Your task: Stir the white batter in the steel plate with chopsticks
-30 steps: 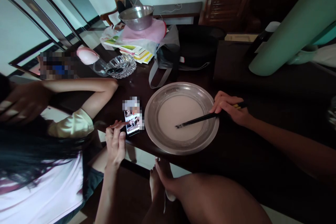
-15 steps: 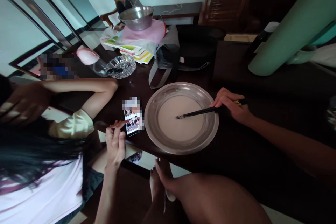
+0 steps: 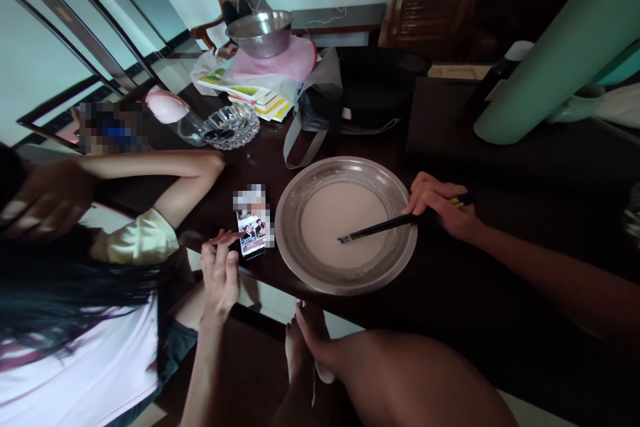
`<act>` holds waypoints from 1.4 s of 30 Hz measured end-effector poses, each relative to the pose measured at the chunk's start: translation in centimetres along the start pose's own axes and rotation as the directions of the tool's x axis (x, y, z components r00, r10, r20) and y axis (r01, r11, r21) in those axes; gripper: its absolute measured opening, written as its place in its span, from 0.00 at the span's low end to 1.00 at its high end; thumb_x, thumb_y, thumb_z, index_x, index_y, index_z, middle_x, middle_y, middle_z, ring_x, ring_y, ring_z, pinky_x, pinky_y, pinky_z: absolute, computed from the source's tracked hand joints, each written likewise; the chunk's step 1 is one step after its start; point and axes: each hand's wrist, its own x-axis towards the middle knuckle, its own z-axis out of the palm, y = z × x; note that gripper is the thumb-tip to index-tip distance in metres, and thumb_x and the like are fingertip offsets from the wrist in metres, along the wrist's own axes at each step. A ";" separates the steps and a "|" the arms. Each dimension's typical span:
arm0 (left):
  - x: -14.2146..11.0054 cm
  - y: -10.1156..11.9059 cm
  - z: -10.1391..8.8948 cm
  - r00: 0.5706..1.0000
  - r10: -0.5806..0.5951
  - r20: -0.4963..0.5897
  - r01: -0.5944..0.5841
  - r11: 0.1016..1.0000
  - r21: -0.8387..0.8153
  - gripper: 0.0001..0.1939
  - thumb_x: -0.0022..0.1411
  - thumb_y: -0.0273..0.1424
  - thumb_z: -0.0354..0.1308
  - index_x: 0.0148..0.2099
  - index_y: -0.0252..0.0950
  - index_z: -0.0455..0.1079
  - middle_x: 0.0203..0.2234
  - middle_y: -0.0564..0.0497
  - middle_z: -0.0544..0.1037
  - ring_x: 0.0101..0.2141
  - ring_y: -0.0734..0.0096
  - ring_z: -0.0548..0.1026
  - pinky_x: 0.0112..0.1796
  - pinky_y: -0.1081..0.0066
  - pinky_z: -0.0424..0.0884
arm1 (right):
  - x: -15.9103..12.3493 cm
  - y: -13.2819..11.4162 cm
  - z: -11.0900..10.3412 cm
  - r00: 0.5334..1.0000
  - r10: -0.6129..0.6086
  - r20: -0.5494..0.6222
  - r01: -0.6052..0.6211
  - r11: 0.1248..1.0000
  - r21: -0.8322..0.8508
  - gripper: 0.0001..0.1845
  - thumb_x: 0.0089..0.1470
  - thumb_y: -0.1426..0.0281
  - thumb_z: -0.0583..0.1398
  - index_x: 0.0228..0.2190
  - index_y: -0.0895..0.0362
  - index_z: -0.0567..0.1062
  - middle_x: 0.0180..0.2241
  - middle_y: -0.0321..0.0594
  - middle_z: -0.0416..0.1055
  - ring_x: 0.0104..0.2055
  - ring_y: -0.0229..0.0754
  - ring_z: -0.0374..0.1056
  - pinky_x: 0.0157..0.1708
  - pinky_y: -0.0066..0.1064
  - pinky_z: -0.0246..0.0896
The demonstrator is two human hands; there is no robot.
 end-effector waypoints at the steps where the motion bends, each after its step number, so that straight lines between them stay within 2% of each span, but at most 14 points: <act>1: 0.0 0.1 0.0 1.000 -0.002 -0.002 0.002 1.000 -0.003 0.34 0.70 0.52 0.32 0.56 0.40 0.71 0.49 0.39 0.69 0.60 0.46 0.64 0.60 0.45 0.58 | 0.0 0.0 0.1 1.000 0.002 0.022 -0.002 1.000 -0.011 0.19 0.64 0.62 0.57 0.25 0.47 0.81 0.26 0.37 0.79 0.31 0.45 0.69 0.33 0.41 0.65; 5: 0.0 0.2 0.0 1.000 -0.025 -0.008 0.025 1.000 -0.006 0.37 0.69 0.55 0.31 0.59 0.39 0.71 0.47 0.37 0.69 0.59 0.44 0.65 0.59 0.44 0.59 | 0.0 0.1 0.0 0.999 0.033 -0.013 -0.033 0.997 -0.074 0.17 0.64 0.63 0.57 0.27 0.45 0.82 0.28 0.37 0.80 0.33 0.46 0.69 0.35 0.43 0.65; 8: 0.1 0.3 0.1 0.999 -0.042 -0.013 0.042 0.999 -0.002 0.38 0.69 0.56 0.30 0.60 0.41 0.70 0.47 0.38 0.69 0.59 0.44 0.65 0.59 0.44 0.60 | 0.0 0.2 -0.2 0.999 0.015 -0.045 -0.017 0.999 -0.044 0.19 0.65 0.62 0.56 0.25 0.45 0.81 0.27 0.37 0.79 0.32 0.46 0.69 0.35 0.43 0.65; 13: 0.0 0.3 0.0 1.000 -0.009 -0.007 0.009 1.000 -0.008 0.36 0.70 0.53 0.31 0.61 0.37 0.69 0.49 0.36 0.69 0.60 0.46 0.64 0.60 0.45 0.59 | 0.0 -0.2 0.1 0.999 0.029 0.027 -0.028 0.999 -0.038 0.18 0.63 0.60 0.57 0.24 0.45 0.81 0.26 0.37 0.79 0.31 0.46 0.68 0.33 0.43 0.64; 18: -0.1 0.3 -0.1 1.000 0.001 0.010 -0.001 1.000 -0.024 0.35 0.71 0.50 0.31 0.58 0.35 0.70 0.50 0.35 0.69 0.62 0.45 0.63 0.62 0.44 0.56 | 0.1 0.0 -0.1 0.998 0.044 -0.044 -0.047 0.998 -0.051 0.18 0.63 0.62 0.56 0.24 0.44 0.80 0.26 0.38 0.80 0.33 0.50 0.68 0.36 0.47 0.63; 21: 0.0 0.3 -0.2 1.000 0.004 0.005 -0.004 1.000 -0.023 0.34 0.71 0.51 0.32 0.56 0.37 0.72 0.50 0.35 0.70 0.62 0.45 0.64 0.61 0.43 0.57 | 0.1 0.0 -0.1 1.000 0.015 0.011 -0.015 1.000 -0.015 0.18 0.63 0.62 0.56 0.23 0.43 0.79 0.24 0.37 0.79 0.30 0.51 0.66 0.32 0.49 0.62; 24: 0.0 0.3 -0.2 1.000 0.004 0.006 -0.004 1.000 -0.021 0.35 0.70 0.52 0.31 0.56 0.38 0.72 0.50 0.35 0.70 0.61 0.44 0.64 0.60 0.43 0.58 | 0.1 0.0 0.0 0.998 0.028 0.054 -0.025 0.998 -0.056 0.15 0.61 0.61 0.57 0.25 0.40 0.80 0.26 0.35 0.80 0.31 0.53 0.67 0.32 0.50 0.63; 29: 0.1 0.3 -0.2 1.000 -0.005 0.005 0.005 1.000 -0.020 0.36 0.70 0.53 0.31 0.57 0.38 0.71 0.49 0.36 0.69 0.61 0.45 0.64 0.60 0.45 0.58 | 0.1 0.1 -0.1 0.998 0.044 -0.054 -0.047 0.997 -0.058 0.18 0.63 0.61 0.57 0.24 0.44 0.80 0.26 0.38 0.79 0.33 0.50 0.68 0.35 0.47 0.63; 33: 0.1 0.3 -0.2 1.000 -0.006 0.012 0.006 1.000 -0.010 0.37 0.69 0.54 0.30 0.59 0.39 0.71 0.48 0.36 0.69 0.61 0.43 0.64 0.59 0.44 0.60 | 0.0 0.0 -0.1 1.000 0.016 0.017 -0.016 1.000 -0.019 0.19 0.64 0.64 0.56 0.23 0.49 0.79 0.25 0.38 0.79 0.31 0.46 0.68 0.33 0.43 0.63; 37: 0.0 0.5 -0.2 1.000 -0.017 0.005 0.017 1.000 -0.016 0.37 0.69 0.55 0.30 0.60 0.40 0.70 0.47 0.37 0.69 0.61 0.43 0.64 0.59 0.44 0.60 | 0.0 0.0 -0.1 0.999 0.042 -0.002 -0.042 0.995 -0.087 0.17 0.62 0.62 0.57 0.24 0.44 0.80 0.27 0.37 0.81 0.32 0.50 0.68 0.34 0.47 0.64; 40: 0.0 0.6 -0.3 1.000 -0.020 0.022 0.021 0.999 -0.029 0.36 0.70 0.54 0.31 0.59 0.39 0.70 0.49 0.37 0.70 0.62 0.43 0.63 0.60 0.43 0.58 | 0.0 0.1 -0.2 0.999 0.042 -0.028 -0.043 0.998 -0.055 0.17 0.62 0.62 0.56 0.24 0.42 0.79 0.26 0.37 0.80 0.31 0.52 0.68 0.33 0.50 0.64; 42: 0.1 0.6 -0.3 0.999 -0.014 0.029 0.015 0.999 -0.037 0.36 0.70 0.53 0.31 0.59 0.39 0.70 0.50 0.37 0.70 0.62 0.43 0.63 0.61 0.43 0.57 | 0.0 0.0 -0.1 1.000 0.027 0.009 -0.027 0.999 -0.036 0.17 0.62 0.62 0.56 0.24 0.42 0.79 0.25 0.37 0.80 0.30 0.52 0.67 0.31 0.50 0.63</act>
